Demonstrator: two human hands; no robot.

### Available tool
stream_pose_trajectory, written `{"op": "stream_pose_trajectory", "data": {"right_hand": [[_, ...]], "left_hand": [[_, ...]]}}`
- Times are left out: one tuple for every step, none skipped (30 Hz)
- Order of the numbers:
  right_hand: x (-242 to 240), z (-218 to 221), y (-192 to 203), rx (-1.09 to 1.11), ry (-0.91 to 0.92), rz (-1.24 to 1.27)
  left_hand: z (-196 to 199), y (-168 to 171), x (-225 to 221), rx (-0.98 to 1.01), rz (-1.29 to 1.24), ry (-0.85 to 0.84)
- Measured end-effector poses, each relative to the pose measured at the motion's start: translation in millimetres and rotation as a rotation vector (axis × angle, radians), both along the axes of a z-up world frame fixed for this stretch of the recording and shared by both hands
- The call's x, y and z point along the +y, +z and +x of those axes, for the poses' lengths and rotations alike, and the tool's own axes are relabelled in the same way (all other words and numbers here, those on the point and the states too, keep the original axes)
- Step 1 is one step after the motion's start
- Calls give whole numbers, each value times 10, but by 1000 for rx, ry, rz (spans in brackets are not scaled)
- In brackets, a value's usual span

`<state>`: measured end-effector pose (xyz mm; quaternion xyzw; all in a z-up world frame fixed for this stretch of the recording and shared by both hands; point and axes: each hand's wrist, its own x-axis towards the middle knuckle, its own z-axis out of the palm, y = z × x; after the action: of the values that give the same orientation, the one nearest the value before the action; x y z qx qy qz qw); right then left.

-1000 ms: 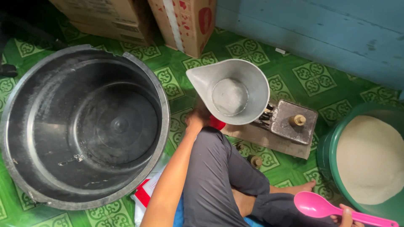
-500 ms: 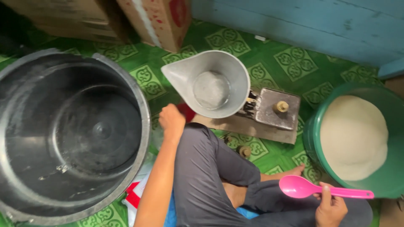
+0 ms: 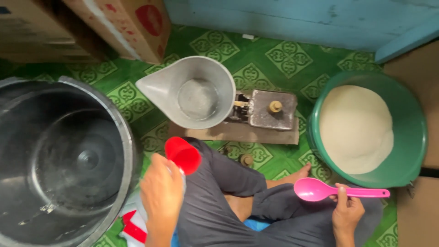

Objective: Scooping white powder from a large basin into small plastic bags and weighing them on a mechanical scale.

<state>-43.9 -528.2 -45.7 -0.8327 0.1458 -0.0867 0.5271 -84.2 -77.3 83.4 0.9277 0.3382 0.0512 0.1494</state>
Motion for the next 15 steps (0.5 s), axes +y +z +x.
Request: {"op": "stream_pose_trajectory", "data": {"right_hand": [[-23,18,0,-5,-17,3],[-51,36,1,-9,-35,6],[-89,54,-25,-9,-42,9],[-132,73,-50,-21,-40,-5],[-176,96,-80,-32,-38,-19],[-229,110,-138,-33,-45,-15],[-277,111,-199,-30,-58,19],[-329,116,-257,-27,-72,52],[-343,106,-279,-28,-84,57],[-358,100,-299,-24,-99,87],[-383,112,-315,-23,-112,115],[-394,116,-349,-26,-123,119],[-414,125,-371,-38,-141,215],[-430,135,-395,-51,-158,311],[-449,164,-411,-57,-165,310]], "left_hand": [[-29,-44,-150,-80,-136,-30],[-60,-88,-303,-161,-273,-61],[11,-153,-483,-160,-270,-69],[81,-219,-668,-111,-389,-85],[151,-287,-855,-61,-505,-102],[224,-455,-1052,-60,-501,-108],[300,-619,-1243,54,-513,-217],[377,-784,-1439,168,-522,-324],[451,-936,-1610,172,-516,-336],[525,-1089,-1782,171,-522,-399],[607,-1243,-1963,167,-529,-461],[671,-1455,-2050,168,-524,-472],[740,-1666,-2147,160,-537,-469],[810,-1879,-2239,152,-551,-466],[873,-2049,-2290,150,-550,-475]]}}
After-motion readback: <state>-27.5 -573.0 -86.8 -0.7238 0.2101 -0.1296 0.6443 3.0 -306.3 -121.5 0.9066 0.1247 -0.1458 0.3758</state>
